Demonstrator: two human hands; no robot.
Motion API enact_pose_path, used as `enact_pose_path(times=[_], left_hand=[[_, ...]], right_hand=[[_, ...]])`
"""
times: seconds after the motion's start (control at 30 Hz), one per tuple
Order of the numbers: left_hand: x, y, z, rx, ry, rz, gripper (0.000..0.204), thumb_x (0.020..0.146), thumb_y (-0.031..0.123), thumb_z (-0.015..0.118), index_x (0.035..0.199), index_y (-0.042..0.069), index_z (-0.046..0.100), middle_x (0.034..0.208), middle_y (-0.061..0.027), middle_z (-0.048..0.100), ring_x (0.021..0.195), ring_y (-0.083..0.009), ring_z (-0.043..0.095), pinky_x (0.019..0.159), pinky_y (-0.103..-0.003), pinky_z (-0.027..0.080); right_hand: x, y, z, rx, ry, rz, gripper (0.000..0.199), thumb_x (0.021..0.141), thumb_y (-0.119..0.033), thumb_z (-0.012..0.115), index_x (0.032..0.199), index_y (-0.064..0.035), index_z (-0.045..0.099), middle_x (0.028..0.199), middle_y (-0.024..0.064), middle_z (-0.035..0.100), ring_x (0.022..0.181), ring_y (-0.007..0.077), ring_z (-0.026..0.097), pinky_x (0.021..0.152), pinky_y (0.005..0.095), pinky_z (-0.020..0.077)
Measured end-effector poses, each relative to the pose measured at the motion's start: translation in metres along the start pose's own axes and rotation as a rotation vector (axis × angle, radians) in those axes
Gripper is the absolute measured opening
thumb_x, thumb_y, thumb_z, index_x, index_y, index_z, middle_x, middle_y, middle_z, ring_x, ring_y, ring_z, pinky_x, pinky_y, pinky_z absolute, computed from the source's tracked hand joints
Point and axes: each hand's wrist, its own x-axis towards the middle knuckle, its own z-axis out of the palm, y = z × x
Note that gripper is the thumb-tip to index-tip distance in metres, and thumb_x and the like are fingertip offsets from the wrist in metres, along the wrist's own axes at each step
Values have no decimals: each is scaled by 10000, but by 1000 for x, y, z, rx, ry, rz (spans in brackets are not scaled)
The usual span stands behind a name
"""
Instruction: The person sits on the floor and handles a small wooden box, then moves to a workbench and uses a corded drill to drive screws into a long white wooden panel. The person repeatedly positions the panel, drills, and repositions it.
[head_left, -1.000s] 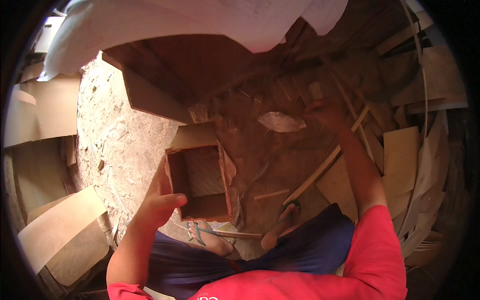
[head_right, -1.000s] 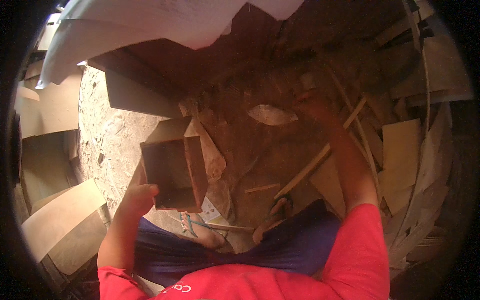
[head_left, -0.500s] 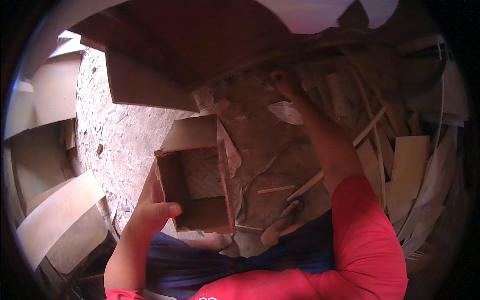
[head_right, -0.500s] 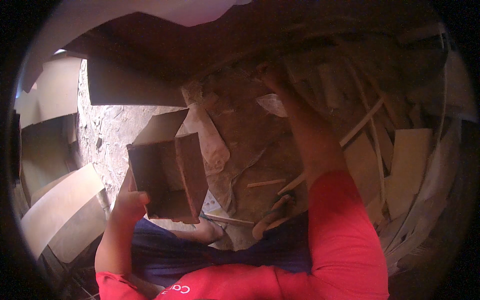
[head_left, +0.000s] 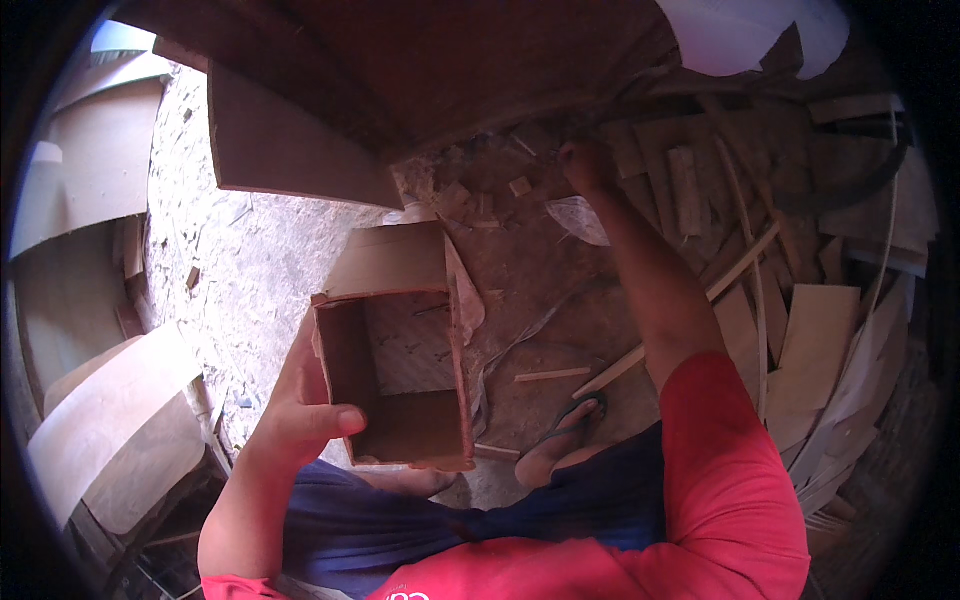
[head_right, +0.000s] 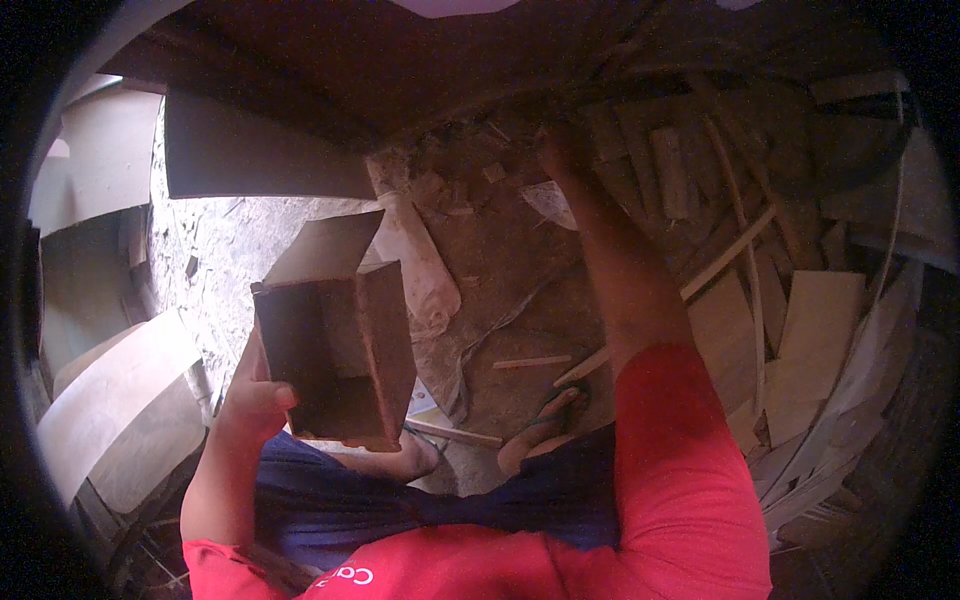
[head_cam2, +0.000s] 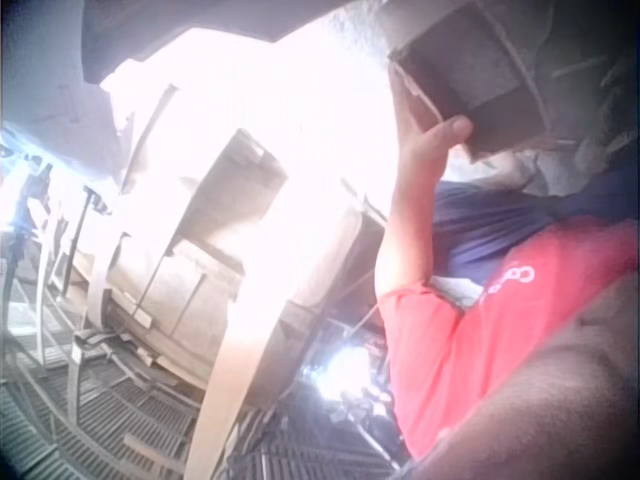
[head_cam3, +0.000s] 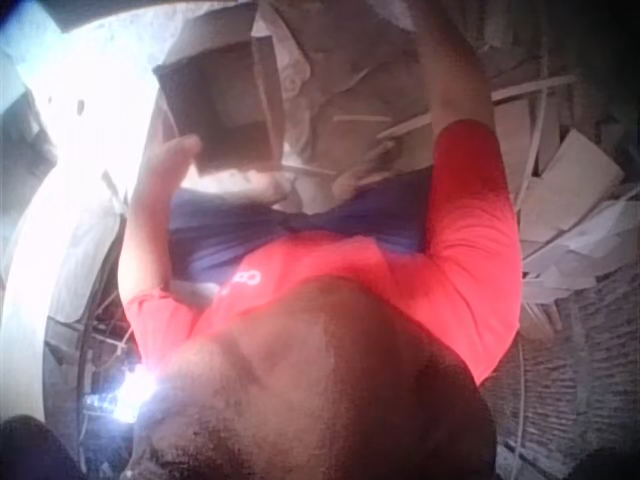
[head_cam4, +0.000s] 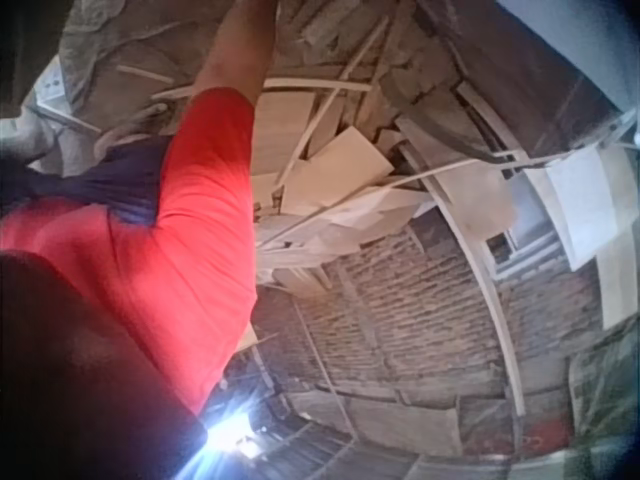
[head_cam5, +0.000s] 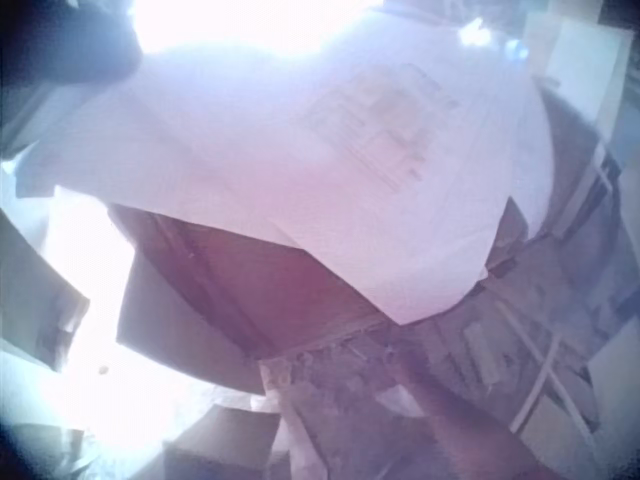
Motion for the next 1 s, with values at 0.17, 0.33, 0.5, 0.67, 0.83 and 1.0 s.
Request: enact_pose_path(times=[0.17, 0.33, 0.5, 0.67, 0.83, 1.0], left_hand=[[-4, -7, -8, -13, -7, 25, 1223, 621, 270, 943, 1604, 42, 253, 1561, -123, 418, 1469, -277, 380, 1215, -407, 281], [6, -11, -10, -20, 45, 29, 1224, 658, 206, 942, 1618, 52, 200, 1558, -164, 407, 1462, -308, 393, 1216, -427, 299], [18, -28, -24, -52, 146, -81, 1206, 707, 107, 919, 1630, 77, 143, 1480, -200, 418, 1369, -326, 483, 1159, -446, 399], [29, -42, -34, -54, 63, -119, 1224, 713, 62, 911, 1642, 100, 114, 1464, -205, 430, 1352, -324, 498, 1122, -445, 439], [18, -43, -41, -84, 15, -93, 1267, 673, 58, 929, 1645, 106, 119, 1556, -185, 381, 1406, -312, 461, 1118, -430, 449], [12, -30, -45, -20, -89, -40, 1303, 628, 34, 942, 1643, 98, 127, 1593, -165, 351, 1476, -299, 369, 1200, -428, 351]], right_hand=[[-4, -43, -31, 144, -16, -115, 213, 909, -248, 689, 1031, -88, 759, 1052, 196, 737, 1030, 385, 696, 898, 478, 545], [-22, -66, -94, 304, -143, -176, 212, 935, -213, 698, 1055, -42, 731, 1017, 175, 736, 994, 305, 706, 884, 421, 543], [-84, -172, -214, 704, -430, -395, 155, 944, -189, 727, 1035, -63, 723, 952, 106, 721, 915, 181, 693, 826, 344, 535], [-139, -236, -263, 698, -428, -797, 202, 912, -180, 757, 1077, -68, 721, 1063, 109, 721, 907, 229, 701, 824, 374, 543], [-82, -191, -225, 867, -466, -169, 231, 902, -164, 758, 1114, -76, 734, 1017, 111, 729, 901, 257, 705, 824, 341, 550], [-14, -86, -74, 265, -30, -179, 282, 821, -298, 810, 961, -58, 766, 1040, 172, 746, 961, 341, 717, 855, 419, 551]])
